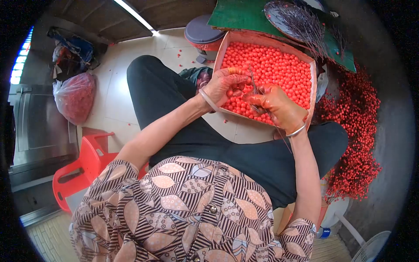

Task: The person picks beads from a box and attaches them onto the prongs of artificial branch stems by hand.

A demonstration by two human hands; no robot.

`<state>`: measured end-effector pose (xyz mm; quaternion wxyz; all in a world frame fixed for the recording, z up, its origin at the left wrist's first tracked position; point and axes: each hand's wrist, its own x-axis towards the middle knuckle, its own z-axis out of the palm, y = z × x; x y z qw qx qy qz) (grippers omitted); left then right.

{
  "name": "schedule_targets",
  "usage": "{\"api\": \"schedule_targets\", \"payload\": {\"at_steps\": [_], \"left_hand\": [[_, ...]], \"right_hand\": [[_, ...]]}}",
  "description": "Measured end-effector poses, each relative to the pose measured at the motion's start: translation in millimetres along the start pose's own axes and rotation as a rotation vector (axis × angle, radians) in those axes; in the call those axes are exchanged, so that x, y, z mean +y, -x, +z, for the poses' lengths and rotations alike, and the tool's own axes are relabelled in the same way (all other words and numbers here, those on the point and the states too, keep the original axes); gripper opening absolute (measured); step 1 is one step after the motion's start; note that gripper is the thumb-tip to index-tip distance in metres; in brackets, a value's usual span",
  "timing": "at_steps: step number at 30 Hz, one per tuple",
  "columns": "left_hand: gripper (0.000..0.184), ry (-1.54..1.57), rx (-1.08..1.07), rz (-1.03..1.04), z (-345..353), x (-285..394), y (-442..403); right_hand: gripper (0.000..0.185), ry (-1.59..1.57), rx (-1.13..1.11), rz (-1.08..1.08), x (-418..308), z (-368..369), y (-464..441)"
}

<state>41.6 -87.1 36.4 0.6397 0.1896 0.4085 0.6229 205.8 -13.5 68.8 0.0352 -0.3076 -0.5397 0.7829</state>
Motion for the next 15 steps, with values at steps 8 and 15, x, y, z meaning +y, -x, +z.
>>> {"api": "schedule_targets", "payload": {"at_steps": [8,15], "left_hand": [[0.013,-0.035,-0.004,-0.003,-8,-9,1],[0.011,0.016,0.079,0.019,2,-7,-1]], "right_hand": [[0.016,-0.067,0.047,0.103,8,13,-5],[0.018,0.024,0.092,0.042,21,0,-12]]}}
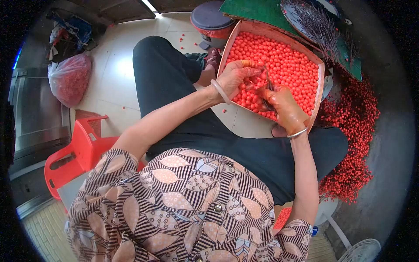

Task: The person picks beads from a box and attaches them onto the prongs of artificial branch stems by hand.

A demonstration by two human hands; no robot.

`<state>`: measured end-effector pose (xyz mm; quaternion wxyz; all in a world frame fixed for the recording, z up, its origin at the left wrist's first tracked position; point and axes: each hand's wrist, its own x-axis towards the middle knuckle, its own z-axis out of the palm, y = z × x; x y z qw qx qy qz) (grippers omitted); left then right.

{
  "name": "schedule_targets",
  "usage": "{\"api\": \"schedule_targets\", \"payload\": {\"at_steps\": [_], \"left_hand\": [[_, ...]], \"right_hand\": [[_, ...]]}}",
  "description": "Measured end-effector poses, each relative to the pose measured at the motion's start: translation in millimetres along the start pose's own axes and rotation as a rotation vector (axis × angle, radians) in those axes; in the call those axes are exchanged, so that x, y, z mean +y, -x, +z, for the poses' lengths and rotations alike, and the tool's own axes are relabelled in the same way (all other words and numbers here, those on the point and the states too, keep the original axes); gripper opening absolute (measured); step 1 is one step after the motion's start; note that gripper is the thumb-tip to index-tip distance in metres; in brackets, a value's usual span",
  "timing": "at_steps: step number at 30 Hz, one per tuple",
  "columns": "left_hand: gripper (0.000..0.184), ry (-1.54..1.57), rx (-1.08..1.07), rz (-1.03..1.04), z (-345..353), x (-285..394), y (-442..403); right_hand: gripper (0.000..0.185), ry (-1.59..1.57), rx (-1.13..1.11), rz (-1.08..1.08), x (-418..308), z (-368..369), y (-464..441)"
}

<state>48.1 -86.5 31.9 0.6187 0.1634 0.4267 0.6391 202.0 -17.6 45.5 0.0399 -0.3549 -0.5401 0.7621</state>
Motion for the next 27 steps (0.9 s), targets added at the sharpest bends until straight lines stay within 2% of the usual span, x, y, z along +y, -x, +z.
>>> {"api": "schedule_targets", "payload": {"at_steps": [1,2,6,9,14,17,20,22,27], "left_hand": [[0.009,0.002,0.031,-0.016,2,2,-1],[0.017,-0.05,0.01,0.001,-4,1,-4],[0.013,-0.028,0.177,-0.026,-6,5,-7],[0.01,-0.026,0.08,0.008,-22,0,-2],[0.015,-0.09,0.178,-0.054,-42,-5,-2],[0.016,-0.054,0.203,-0.083,-34,4,2],[0.016,-0.08,0.136,-0.06,-32,-3,4],[0.014,-0.101,0.086,-0.053,-30,-5,-1],[0.009,-0.095,0.121,-0.012,-14,-3,-2]], "right_hand": [[0.018,-0.03,0.026,0.001,2,-1,0],[0.017,-0.063,0.053,-0.003,3,-2,-1],[0.014,-0.038,0.112,0.001,-5,-5,1],[0.014,-0.027,0.129,-0.015,1,-6,-1],[0.016,-0.02,0.113,-0.016,6,-2,-4],[0.016,-0.012,0.147,-0.014,8,1,-7],[0.017,0.048,0.117,-0.01,9,-2,-8],[0.017,0.008,0.146,-0.058,4,-5,-7],[0.017,-0.033,0.189,-0.139,-2,-13,-11]]}}
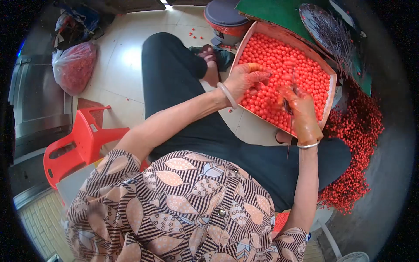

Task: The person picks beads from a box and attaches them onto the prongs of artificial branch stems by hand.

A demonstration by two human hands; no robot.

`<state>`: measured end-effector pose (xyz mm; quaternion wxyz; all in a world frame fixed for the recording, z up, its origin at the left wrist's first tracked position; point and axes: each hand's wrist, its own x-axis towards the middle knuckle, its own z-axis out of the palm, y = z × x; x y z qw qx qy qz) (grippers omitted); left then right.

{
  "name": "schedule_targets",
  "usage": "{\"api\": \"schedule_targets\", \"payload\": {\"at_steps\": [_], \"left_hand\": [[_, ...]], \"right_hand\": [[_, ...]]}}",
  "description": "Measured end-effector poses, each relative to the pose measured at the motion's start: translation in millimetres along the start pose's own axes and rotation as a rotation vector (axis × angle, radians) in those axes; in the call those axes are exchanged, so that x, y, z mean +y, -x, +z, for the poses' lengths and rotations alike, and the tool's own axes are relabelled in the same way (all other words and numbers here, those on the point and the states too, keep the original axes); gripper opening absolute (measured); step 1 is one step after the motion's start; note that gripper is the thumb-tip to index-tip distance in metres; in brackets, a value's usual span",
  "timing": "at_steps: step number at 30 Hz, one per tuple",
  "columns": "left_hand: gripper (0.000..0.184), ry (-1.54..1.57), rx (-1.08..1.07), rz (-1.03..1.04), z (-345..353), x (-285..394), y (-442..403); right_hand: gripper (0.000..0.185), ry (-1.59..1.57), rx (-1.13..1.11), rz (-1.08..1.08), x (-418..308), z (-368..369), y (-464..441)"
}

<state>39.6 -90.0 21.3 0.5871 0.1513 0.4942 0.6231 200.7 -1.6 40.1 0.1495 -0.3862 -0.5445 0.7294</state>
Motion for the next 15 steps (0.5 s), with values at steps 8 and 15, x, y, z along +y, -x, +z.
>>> {"api": "schedule_targets", "payload": {"at_steps": [8,15], "left_hand": [[0.011,0.107,0.054,-0.13,28,6,-21],[0.021,0.514,-0.311,-0.197,24,73,10]], "right_hand": [[0.027,-0.29,0.127,-0.056,-15,-10,-2],[0.027,-0.422,0.155,-0.076,-5,4,-14]]}}
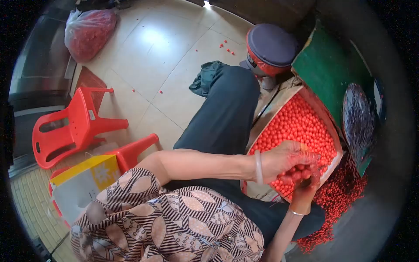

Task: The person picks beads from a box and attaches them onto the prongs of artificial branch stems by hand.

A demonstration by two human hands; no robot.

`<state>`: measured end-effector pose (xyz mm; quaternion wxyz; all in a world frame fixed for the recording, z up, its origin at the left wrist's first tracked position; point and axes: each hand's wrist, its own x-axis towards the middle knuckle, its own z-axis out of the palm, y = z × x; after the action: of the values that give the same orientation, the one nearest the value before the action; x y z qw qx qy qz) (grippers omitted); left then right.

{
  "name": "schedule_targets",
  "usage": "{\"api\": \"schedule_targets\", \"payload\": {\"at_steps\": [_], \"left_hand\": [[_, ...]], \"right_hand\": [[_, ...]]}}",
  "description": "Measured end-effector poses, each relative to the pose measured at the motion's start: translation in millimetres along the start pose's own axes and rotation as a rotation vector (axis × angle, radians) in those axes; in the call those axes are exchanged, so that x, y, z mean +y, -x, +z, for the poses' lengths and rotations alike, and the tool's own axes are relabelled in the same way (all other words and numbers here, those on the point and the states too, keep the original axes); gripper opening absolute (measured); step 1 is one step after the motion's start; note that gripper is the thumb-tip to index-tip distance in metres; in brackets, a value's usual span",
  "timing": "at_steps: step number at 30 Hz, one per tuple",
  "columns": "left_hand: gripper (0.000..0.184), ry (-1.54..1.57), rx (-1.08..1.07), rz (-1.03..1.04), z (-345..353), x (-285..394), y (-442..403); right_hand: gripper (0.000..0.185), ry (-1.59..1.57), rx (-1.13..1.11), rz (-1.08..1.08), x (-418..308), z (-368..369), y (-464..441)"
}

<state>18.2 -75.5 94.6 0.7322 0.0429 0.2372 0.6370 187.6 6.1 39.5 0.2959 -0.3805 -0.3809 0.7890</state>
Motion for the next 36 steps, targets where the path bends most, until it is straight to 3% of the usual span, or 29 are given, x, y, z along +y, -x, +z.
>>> {"api": "schedule_targets", "payload": {"at_steps": [3,5,7,9,11,13,15,17,20,23,27,29,31,32,33,35,36], "left_hand": [[0.022,0.117,-0.103,0.059,-6,45,16],[0.023,-0.032,0.074,0.173,-14,89,37],[0.019,-0.168,0.18,0.465,-48,116,47],[0.019,-0.101,0.206,0.634,-105,140,40],[0.02,0.286,0.26,0.497,-136,174,38],[0.022,-0.272,0.594,0.688,-200,185,15],[0.019,-0.078,0.722,0.605,-280,196,-10],[0.017,-0.218,0.956,0.497,-346,203,-30],[0.017,-0.376,1.097,0.506,-434,210,-56],[0.021,-0.53,1.154,0.448,-470,207,-86],[0.026,-0.928,1.312,0.424,-522,218,-132],[0.023,-1.17,1.474,0.451,-547,220,-147],[0.03,-0.917,1.408,0.177,-528,224,-152],[0.028,-1.171,1.448,0.279,-562,223,-151],[0.021,-1.247,1.567,0.327,-553,223,-152],[0.02,-0.932,1.115,0.404,-573,232,-138],[0.02,-0.994,1.11,0.335,-572,224,-135]], "right_hand": [[0.027,0.022,0.016,0.033,5,3,-1],[0.026,0.055,0.07,0.06,10,2,-6],[0.023,0.127,0.174,0.059,10,23,-6],[0.023,0.215,0.269,0.002,13,40,-9],[0.022,0.117,0.268,0.019,16,37,-12],[0.022,0.12,0.297,0.019,14,51,-14],[0.023,0.091,0.259,0.059,11,44,-21],[0.024,0.088,0.36,0.071,9,57,-27],[0.025,0.14,0.416,0.077,7,60,-39],[0.029,0.069,0.773,0.004,9,93,-58],[0.038,0.295,0.998,0.068,11,65,-61],[0.04,0.154,0.988,0.078,11,55,-61],[0.038,0.227,0.713,0.086,9,37,-56],[0.037,0.194,0.61,0.104,8,29,-52],[0.036,0.162,0.507,0.124,6,28,-52],[0.034,-0.041,0.362,0.173,3,27,-57],[0.035,0.159,0.552,0.101,10,30,-58]]}}
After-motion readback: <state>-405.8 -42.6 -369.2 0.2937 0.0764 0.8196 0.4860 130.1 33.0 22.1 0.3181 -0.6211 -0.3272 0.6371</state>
